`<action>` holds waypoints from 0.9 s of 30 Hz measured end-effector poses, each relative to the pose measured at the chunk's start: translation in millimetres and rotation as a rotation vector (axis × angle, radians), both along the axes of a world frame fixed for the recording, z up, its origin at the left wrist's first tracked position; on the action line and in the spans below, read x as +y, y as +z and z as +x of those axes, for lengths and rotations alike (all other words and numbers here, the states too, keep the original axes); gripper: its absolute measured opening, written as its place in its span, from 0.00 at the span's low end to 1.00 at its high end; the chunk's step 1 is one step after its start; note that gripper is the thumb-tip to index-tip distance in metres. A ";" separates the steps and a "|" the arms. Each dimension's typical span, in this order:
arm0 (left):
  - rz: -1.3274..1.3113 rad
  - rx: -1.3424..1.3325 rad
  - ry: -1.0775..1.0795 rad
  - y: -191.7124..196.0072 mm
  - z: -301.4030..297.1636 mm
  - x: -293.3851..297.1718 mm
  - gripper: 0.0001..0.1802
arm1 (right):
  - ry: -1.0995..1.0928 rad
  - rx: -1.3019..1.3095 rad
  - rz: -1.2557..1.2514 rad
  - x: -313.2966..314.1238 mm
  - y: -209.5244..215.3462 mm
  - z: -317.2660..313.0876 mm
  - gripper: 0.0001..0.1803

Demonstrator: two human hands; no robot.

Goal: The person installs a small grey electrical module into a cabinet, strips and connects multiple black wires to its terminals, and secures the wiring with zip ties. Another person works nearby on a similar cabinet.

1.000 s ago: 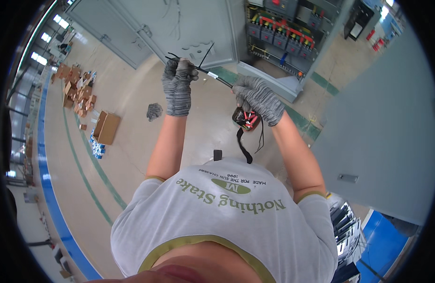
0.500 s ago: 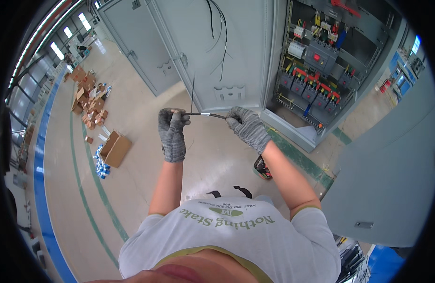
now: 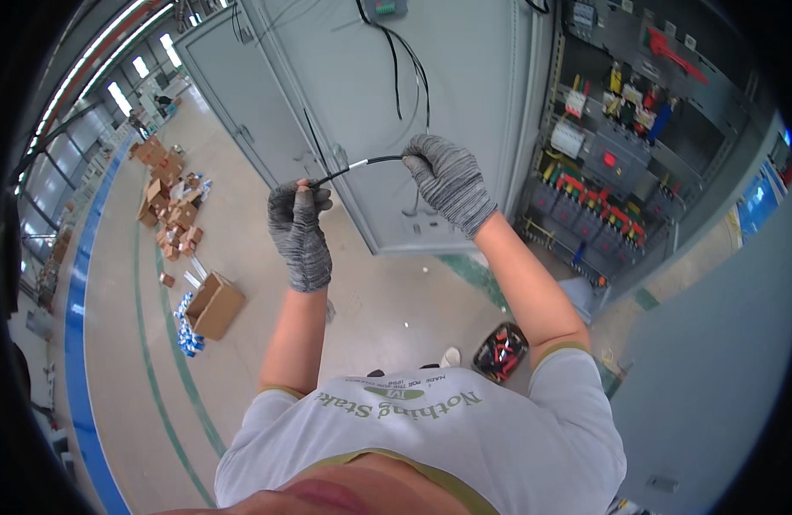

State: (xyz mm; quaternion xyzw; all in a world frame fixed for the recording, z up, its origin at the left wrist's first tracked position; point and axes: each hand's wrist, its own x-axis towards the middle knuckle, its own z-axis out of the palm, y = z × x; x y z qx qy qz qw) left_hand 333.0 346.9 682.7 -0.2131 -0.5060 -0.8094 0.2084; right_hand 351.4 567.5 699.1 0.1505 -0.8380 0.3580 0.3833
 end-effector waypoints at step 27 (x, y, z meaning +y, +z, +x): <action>0.266 0.145 -0.168 43.4 -372.7 120.1 0.08 | -0.135 0.049 0.001 67.9 71.3 -335.3 0.07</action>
